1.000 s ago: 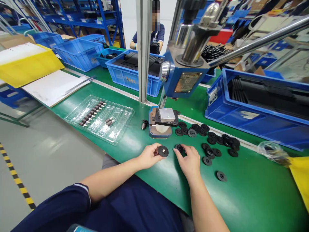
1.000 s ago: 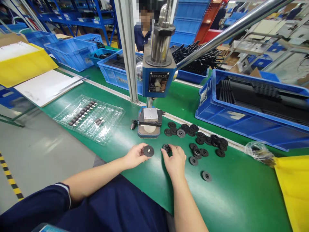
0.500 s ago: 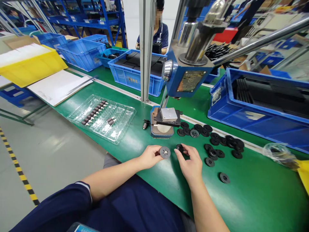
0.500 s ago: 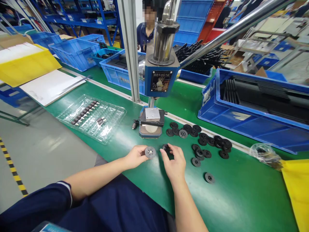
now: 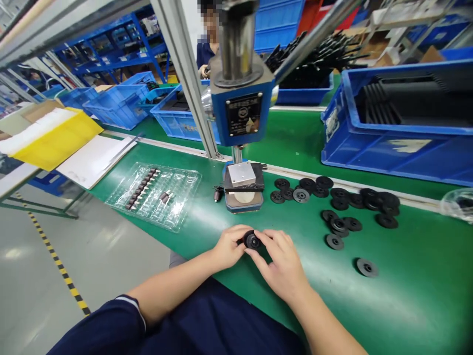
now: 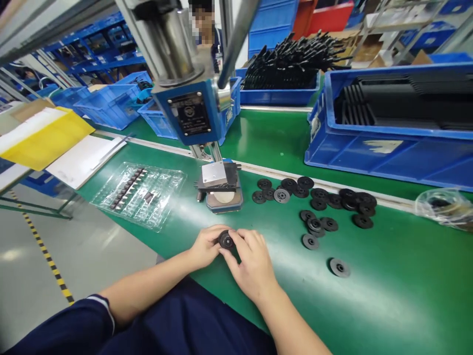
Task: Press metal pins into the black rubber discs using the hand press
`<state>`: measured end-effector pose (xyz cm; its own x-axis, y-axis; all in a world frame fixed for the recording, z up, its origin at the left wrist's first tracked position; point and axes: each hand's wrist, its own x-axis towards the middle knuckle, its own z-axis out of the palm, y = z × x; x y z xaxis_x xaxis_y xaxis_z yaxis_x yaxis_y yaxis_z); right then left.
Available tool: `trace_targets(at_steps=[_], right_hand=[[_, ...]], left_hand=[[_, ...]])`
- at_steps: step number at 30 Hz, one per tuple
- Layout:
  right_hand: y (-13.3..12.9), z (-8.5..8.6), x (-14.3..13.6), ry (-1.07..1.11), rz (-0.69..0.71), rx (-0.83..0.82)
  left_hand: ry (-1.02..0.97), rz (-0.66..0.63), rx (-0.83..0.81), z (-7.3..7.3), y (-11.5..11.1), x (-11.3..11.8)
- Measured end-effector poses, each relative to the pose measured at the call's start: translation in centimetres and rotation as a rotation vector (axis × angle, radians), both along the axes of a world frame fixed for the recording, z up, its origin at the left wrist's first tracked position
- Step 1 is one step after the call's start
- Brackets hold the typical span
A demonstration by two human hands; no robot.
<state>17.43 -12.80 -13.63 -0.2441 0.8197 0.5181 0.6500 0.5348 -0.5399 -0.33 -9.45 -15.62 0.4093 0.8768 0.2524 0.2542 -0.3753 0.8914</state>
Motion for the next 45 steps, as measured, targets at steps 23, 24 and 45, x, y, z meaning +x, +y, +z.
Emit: trace_targets(at_steps=[23, 24, 45], right_hand=[[-0.4, -0.9, -1.0, 0.132, -0.016, -0.013], [-0.4, -0.9, -1.0, 0.136, -0.019, -0.013], [-0.4, -0.8, -1.3, 0.176, -0.003, -0.001]], left_hand=[[0.044, -0.045, 0.011, 0.4, 0.2, 0.1], [0.042, -0.046, 0.009, 0.4, 0.2, 0.1], [0.043, -0.023, 0.093, -0.5, 0.2, -0.2]])
